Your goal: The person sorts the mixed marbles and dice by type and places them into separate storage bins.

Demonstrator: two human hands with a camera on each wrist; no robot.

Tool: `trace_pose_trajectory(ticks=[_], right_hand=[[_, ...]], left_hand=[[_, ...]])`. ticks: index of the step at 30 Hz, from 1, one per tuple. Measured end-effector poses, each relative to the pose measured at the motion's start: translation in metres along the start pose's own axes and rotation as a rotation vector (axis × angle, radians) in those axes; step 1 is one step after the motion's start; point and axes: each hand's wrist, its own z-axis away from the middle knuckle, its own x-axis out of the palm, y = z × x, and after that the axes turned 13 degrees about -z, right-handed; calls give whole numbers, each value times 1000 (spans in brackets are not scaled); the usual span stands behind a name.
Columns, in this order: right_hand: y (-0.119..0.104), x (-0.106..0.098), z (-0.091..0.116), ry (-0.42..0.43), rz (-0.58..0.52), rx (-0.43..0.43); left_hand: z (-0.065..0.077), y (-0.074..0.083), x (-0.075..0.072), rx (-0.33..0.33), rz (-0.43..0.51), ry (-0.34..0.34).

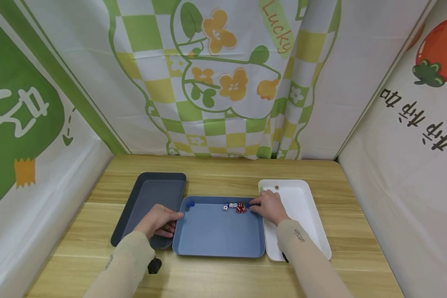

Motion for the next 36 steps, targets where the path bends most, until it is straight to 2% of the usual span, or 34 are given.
trace_pose_trajectory(ticks=[6, 11, 22, 25, 31, 36], right_hand=[[-2, -3, -1, -9, 35, -98], [-7, -5, -1, -34, 87, -116], [-8, -5, -2, -33, 151, -145], [-7, -4, -3, -31, 153, -172], [-8, -4, -2, -9, 163, -280], [-10, -3, -3, -5, 203, -299]], left_hand=[[-1, 0, 0, -5, -3, 1], [0, 0, 0, 0, -6, 0], [2, 0, 1, -3, -1, 2], [1, 0, 0, -5, -4, 2], [0, 1, 0, -9, -6, 2], [1, 1, 1, -14, -6, 4]])
